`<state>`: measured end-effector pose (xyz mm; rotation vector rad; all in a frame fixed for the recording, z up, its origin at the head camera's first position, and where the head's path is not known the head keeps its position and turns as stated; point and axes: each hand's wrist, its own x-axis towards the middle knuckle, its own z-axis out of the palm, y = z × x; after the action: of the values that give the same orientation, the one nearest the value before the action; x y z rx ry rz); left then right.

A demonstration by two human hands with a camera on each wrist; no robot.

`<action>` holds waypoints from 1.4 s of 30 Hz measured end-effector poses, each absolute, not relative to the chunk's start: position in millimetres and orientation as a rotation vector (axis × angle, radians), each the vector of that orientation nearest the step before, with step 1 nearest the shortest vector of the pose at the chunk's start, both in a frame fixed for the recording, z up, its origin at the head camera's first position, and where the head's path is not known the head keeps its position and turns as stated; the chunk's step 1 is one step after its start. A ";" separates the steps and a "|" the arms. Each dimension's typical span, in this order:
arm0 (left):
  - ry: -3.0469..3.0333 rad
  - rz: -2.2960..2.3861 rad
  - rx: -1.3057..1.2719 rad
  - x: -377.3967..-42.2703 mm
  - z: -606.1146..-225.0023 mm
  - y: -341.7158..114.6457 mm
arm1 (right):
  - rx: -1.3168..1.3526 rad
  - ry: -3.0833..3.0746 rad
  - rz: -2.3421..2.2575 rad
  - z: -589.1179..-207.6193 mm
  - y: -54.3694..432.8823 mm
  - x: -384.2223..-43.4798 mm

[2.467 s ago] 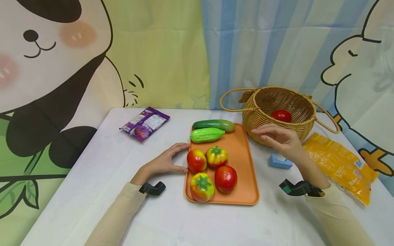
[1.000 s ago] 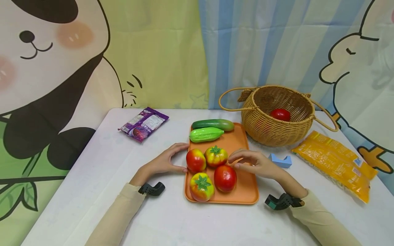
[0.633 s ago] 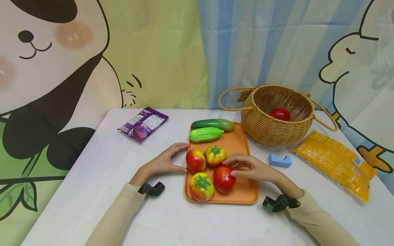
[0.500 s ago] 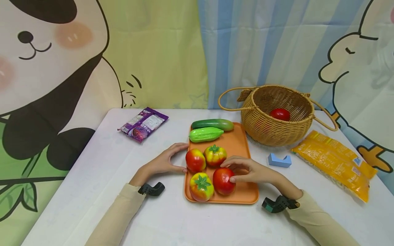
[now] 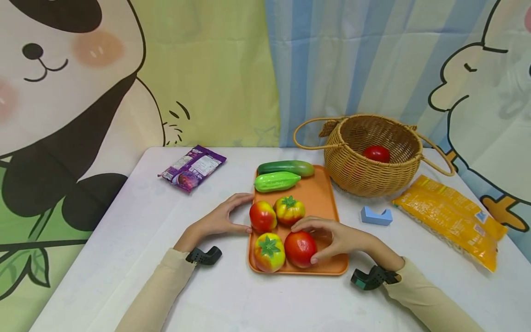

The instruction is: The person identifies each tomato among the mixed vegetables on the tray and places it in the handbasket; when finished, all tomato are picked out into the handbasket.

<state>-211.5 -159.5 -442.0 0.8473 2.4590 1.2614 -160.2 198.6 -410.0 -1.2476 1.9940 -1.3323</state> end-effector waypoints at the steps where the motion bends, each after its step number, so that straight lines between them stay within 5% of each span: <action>1: 2.459 1.261 0.845 -211.5 -441.9 -159.4 | -1.238 1.990 -1.329 -409.4 198.7 -160.0; 42: 2.450 1.275 0.844 -210.5 -440.6 -159.6 | -1.238 1.992 -1.314 -388.0 215.7 -165.4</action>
<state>-210.5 -159.6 -440.6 0.8442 2.4504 1.2748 -165.4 215.7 -388.0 -1.2378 1.9920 -1.3137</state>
